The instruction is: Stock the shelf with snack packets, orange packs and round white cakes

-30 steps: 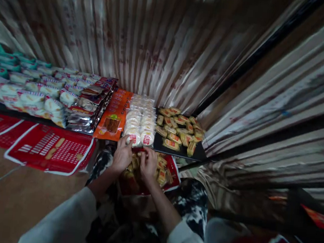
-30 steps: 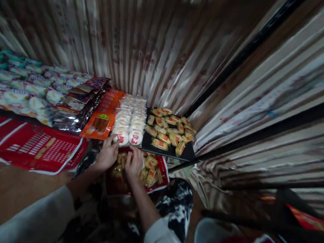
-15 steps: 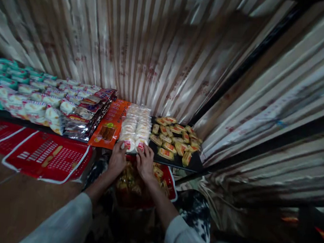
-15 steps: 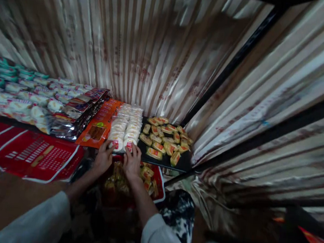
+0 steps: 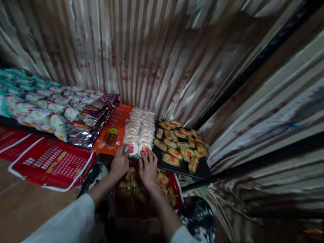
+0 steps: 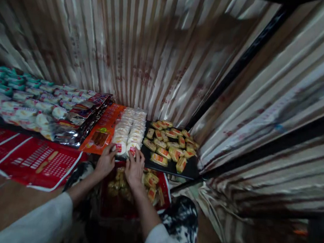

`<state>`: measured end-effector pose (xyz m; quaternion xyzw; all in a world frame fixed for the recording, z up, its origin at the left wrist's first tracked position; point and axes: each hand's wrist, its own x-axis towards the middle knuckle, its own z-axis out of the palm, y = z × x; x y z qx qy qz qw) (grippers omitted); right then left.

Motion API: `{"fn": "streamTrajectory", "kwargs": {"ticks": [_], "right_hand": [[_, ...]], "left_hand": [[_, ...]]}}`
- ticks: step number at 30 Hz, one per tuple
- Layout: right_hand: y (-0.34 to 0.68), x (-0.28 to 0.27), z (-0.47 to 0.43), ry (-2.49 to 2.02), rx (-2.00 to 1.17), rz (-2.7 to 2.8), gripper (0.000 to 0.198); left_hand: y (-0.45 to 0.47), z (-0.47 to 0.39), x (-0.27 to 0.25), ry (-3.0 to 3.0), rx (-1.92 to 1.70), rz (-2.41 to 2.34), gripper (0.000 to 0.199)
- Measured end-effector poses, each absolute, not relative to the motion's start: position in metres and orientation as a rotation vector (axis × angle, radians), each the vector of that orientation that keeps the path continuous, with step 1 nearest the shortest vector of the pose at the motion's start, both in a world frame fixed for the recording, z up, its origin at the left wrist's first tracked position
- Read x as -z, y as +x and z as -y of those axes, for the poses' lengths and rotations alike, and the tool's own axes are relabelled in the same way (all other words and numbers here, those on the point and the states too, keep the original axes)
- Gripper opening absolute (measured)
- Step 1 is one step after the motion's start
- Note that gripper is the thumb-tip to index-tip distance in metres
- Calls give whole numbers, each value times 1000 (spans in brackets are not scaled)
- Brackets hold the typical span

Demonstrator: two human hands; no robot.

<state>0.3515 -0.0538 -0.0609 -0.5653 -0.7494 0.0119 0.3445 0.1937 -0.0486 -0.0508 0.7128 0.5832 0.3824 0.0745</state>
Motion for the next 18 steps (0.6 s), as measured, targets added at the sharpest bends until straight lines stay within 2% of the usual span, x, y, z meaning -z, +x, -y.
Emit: {"fn": "streamTrajectory", "kwargs": {"ticks": [11, 14, 18], "right_hand": [[359, 58, 74, -1462, -144, 1704, 31], [369, 74, 93, -1533, -171, 1539, 28], [391, 112, 113, -1761, -232, 1435, 28]], "left_hand": [[177, 59, 55, 2340, -1051, -1631, 51], [175, 67, 56, 2371, -1054, -1557, 47], [182, 80, 58, 2474, -884, -1364, 36]]}}
